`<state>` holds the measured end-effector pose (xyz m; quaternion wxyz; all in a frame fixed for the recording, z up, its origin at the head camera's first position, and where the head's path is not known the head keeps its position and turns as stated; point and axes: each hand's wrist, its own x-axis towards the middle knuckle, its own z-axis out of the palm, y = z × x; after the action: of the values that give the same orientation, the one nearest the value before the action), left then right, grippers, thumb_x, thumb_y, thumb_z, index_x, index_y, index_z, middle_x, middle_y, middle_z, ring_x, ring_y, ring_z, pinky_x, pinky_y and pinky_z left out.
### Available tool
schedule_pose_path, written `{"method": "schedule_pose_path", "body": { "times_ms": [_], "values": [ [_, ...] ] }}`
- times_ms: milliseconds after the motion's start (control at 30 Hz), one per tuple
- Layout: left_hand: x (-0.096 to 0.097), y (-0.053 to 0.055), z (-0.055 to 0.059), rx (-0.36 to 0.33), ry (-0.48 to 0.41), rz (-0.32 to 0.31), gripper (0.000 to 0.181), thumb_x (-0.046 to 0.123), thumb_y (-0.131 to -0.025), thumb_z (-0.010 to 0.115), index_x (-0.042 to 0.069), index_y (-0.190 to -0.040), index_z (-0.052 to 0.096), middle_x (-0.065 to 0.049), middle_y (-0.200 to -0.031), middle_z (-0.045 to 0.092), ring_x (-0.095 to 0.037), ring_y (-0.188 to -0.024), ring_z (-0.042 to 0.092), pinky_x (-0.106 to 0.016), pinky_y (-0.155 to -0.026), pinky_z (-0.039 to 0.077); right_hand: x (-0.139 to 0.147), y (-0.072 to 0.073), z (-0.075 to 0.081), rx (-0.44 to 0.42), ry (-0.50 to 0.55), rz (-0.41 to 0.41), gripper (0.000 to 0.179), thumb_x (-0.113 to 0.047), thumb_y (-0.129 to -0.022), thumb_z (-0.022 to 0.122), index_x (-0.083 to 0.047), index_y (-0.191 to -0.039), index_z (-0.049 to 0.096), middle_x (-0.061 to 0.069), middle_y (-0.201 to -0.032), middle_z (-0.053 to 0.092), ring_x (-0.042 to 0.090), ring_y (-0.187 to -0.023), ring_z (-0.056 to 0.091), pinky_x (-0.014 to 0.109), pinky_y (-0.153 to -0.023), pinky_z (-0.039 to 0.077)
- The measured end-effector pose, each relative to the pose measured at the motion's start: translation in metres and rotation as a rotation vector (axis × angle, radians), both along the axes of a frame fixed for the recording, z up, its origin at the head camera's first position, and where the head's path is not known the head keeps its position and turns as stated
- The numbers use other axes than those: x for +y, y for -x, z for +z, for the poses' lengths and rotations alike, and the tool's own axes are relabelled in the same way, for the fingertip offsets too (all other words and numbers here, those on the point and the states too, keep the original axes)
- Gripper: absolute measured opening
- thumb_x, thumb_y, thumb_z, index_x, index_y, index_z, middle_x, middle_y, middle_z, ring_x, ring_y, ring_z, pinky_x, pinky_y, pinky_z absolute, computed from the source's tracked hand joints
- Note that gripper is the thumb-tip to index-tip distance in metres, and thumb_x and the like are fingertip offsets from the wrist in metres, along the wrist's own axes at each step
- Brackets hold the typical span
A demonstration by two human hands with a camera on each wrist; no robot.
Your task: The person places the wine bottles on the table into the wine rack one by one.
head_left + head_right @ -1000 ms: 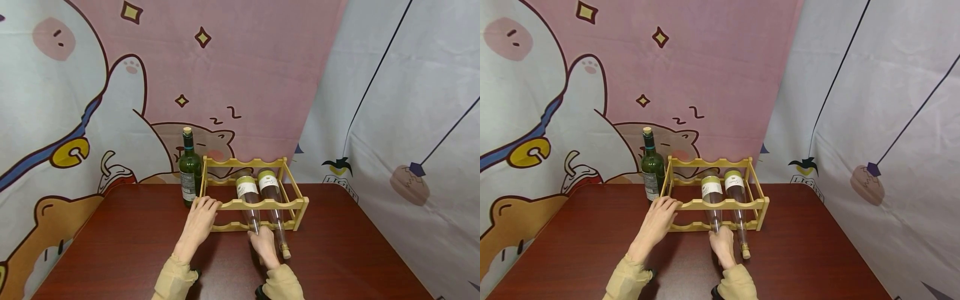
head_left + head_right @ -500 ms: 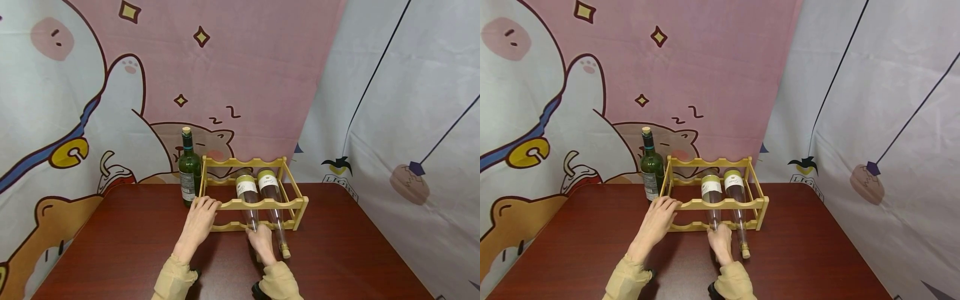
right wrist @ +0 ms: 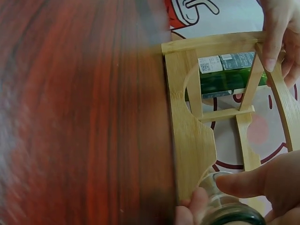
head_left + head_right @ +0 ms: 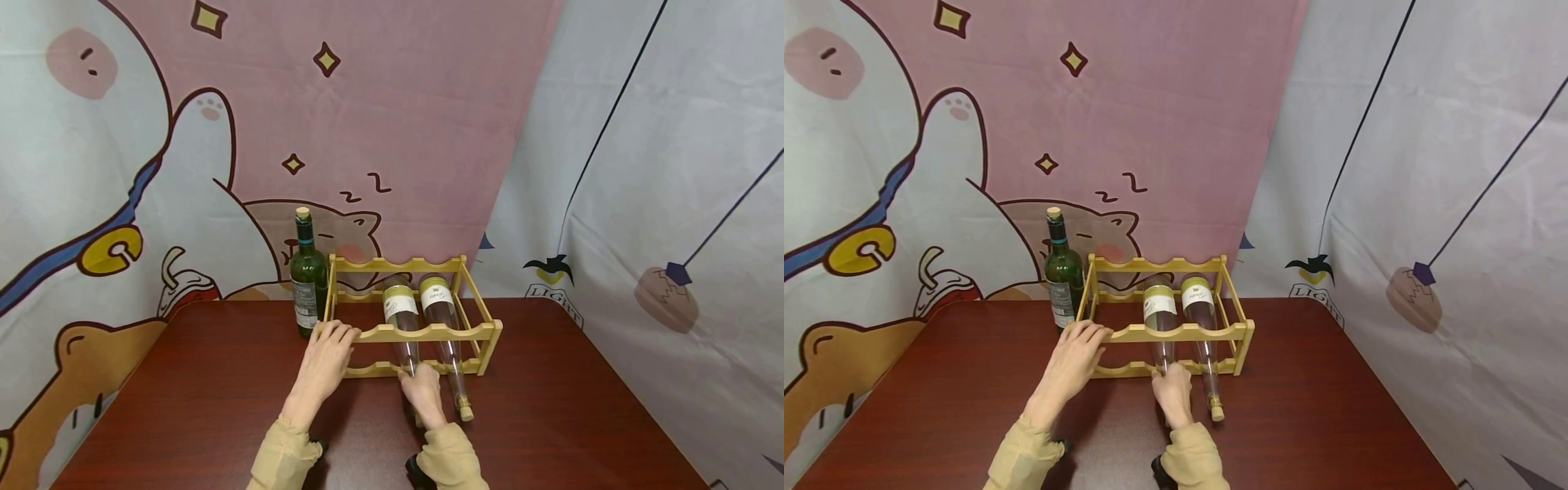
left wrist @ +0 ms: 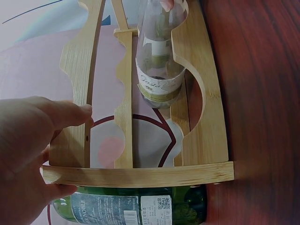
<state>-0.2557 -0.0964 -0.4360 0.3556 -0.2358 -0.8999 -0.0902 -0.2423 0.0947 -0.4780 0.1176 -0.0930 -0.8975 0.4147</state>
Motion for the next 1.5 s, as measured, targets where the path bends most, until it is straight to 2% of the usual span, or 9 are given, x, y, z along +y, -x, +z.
{"method": "schedule_pose_path", "body": {
  "times_ms": [267,433,933,1100,1267,1500],
  "values": [
    [-0.0002,0.0000,-0.0004,-0.013,0.006,0.005,0.030,0.010,-0.077,0.076,0.014,-0.104,0.066,0.000,-0.100,0.067,-0.024,-0.108,0.056,-0.052,-0.099,0.042,-0.0018,0.0035,0.0010,-0.024,-0.114,0.009,0.029,-0.018,-0.082,0.070,0.000,-0.063,0.058,0.017,-0.069,0.062,0.031,-0.064,0.061,0.044,-0.059,0.050],
    [0.0000,-0.0004,-0.0004,-0.007,0.001,0.001,0.029,0.009,-0.077,0.076,0.014,-0.104,0.066,0.000,-0.100,0.067,-0.024,-0.108,0.056,-0.052,-0.099,0.041,-0.0029,0.0049,0.0017,-0.024,-0.168,0.000,0.030,-0.021,-0.082,0.070,-0.001,-0.062,0.061,0.021,-0.073,0.065,0.036,-0.068,0.065,0.046,-0.062,0.051],
    [0.0006,-0.0001,-0.0017,-0.010,-0.004,0.003,0.031,0.010,-0.075,0.077,0.014,-0.104,0.065,-0.001,-0.100,0.067,-0.025,-0.108,0.056,-0.053,-0.098,0.041,-0.0076,0.0079,0.0027,0.004,-0.303,-0.060,0.030,-0.024,-0.077,0.075,-0.002,-0.061,0.062,0.020,-0.070,0.067,0.038,-0.066,0.066,0.047,-0.055,0.050],
    [0.0001,-0.0005,-0.0010,-0.019,-0.003,0.006,0.032,0.010,-0.076,0.077,0.014,-0.105,0.065,-0.001,-0.101,0.067,-0.025,-0.109,0.056,-0.055,-0.099,0.041,-0.0083,0.0083,0.0025,0.001,-0.349,-0.080,0.034,-0.030,-0.076,0.076,-0.002,-0.061,0.064,0.020,-0.068,0.067,0.036,-0.062,0.065,0.046,-0.051,0.048],
    [-0.0003,-0.0006,-0.0015,-0.022,-0.003,0.006,0.032,0.010,-0.076,0.077,0.014,-0.105,0.065,-0.001,-0.101,0.067,-0.025,-0.109,0.056,-0.055,-0.099,0.041,-0.0058,0.0062,0.0014,0.017,-0.385,-0.072,0.041,-0.038,-0.075,0.076,-0.004,-0.057,0.062,0.018,-0.062,0.064,0.032,-0.054,0.062,0.043,-0.046,0.044],
    [-0.0006,-0.0015,-0.0011,-0.023,0.000,0.004,0.031,0.011,-0.077,0.076,0.014,-0.106,0.065,-0.001,-0.102,0.067,-0.025,-0.109,0.056,-0.054,-0.100,0.041,-0.0023,0.0012,0.0014,-0.023,-0.406,-0.040,0.046,-0.045,-0.077,0.073,-0.008,-0.054,0.057,0.015,-0.062,0.063,0.029,-0.053,0.060,0.041,-0.045,0.043]
  ]
}}
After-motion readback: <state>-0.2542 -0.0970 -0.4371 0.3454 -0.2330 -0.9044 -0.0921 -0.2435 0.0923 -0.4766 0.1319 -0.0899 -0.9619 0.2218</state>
